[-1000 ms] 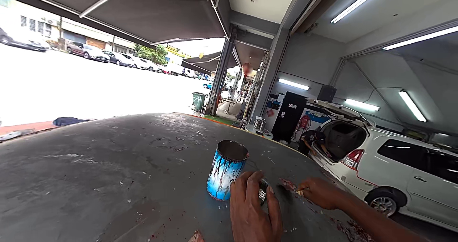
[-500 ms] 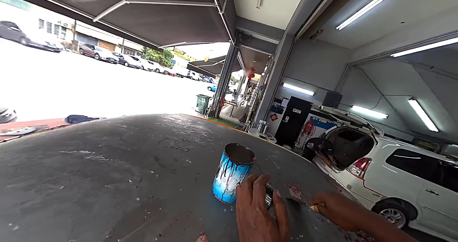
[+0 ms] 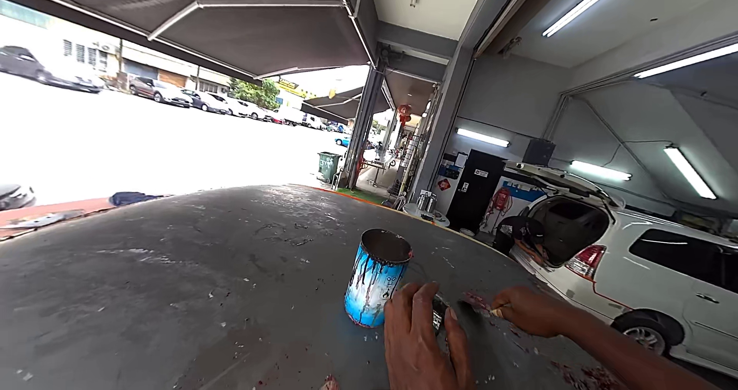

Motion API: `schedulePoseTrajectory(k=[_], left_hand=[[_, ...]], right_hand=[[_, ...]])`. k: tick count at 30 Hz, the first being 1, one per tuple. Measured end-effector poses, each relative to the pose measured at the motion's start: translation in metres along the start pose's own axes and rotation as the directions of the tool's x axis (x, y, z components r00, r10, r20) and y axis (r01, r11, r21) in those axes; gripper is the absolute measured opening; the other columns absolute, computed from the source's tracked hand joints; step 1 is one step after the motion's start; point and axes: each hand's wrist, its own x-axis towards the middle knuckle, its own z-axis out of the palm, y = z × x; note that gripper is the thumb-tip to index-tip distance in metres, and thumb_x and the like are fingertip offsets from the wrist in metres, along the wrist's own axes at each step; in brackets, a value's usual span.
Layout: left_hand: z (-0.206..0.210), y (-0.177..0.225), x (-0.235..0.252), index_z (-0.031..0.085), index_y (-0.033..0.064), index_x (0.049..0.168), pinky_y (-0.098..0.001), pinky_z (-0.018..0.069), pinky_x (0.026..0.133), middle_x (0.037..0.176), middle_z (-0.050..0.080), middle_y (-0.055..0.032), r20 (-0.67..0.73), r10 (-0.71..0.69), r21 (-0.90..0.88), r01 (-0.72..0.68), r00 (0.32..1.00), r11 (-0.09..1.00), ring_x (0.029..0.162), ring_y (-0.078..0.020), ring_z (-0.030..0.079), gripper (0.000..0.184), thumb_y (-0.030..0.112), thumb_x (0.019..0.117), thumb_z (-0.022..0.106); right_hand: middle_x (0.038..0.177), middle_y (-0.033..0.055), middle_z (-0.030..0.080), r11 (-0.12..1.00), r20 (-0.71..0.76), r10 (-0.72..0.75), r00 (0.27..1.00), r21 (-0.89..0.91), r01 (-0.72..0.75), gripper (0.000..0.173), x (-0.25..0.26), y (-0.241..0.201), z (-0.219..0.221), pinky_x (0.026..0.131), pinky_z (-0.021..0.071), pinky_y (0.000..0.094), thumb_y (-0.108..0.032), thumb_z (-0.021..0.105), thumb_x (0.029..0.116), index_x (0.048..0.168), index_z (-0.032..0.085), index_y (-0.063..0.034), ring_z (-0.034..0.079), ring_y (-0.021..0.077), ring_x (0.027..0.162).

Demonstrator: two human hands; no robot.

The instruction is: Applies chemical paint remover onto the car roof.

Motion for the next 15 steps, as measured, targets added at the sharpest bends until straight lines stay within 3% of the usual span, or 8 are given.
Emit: schedulePoseTrajectory(k=[2,6,10,15], left_hand=[[0.000,0.001,0.002,0.074,0.0104,0.117,-0.0334,0.0554,0.084,0.116,0.068,-0.0087,-0.006,-0.011,-0.008,0.011,1.000,1.000,0.104,-0.0206,0.064,0.034,0.028,0.0903,0.064],[0.006,-0.001,-0.002,0.075,0.0121,0.115,-0.0328,0.0560,0.084,0.116,0.068,-0.0072,-0.020,0.010,0.001,-0.010,1.000,1.000,0.105,-0.0201,0.064,0.033,0.030,0.0898,0.063],[0.004,0.001,-0.002,0.074,0.0107,0.116,-0.0342,0.0561,0.083,0.116,0.068,-0.0093,-0.018,0.005,0.001,-0.005,1.000,1.000,0.103,-0.0212,0.065,0.034,0.030,0.0904,0.062],[0.007,0.001,-0.006,0.074,0.0111,0.116,-0.0341,0.0563,0.083,0.116,0.068,-0.0091,0.000,-0.007,0.004,0.007,1.000,1.000,0.104,-0.0217,0.064,0.034,0.029,0.0898,0.063]], right_hand=[[0.104,0.0180,0.071,1.000,0.049,0.000,0.999,0.007,0.000,0.034,-0.015,0.002,-0.009,0.085,0.0522,0.0548,-0.027,0.046,0.1090,0.124,0.071,-0.0080,0.068,0.0325,0.090],[0.095,0.0178,0.068,1.000,0.064,-0.003,0.998,-0.013,0.004,0.035,-0.018,0.000,-0.014,0.079,0.0511,0.0533,-0.028,0.046,0.1097,0.120,0.071,-0.0054,0.065,0.0312,0.083],[0.114,0.0194,0.071,0.999,0.032,0.016,0.999,-0.042,-0.015,0.034,-0.040,-0.007,0.006,0.095,0.0497,0.0617,-0.028,0.047,0.1083,0.124,0.071,-0.0089,0.067,0.0376,0.111],[0.114,0.0181,0.071,0.999,-0.043,0.040,0.998,0.034,-0.038,0.034,-0.009,0.013,0.026,0.094,0.0504,0.0602,-0.028,0.047,0.1078,0.123,0.071,-0.0093,0.067,0.0357,0.109]])
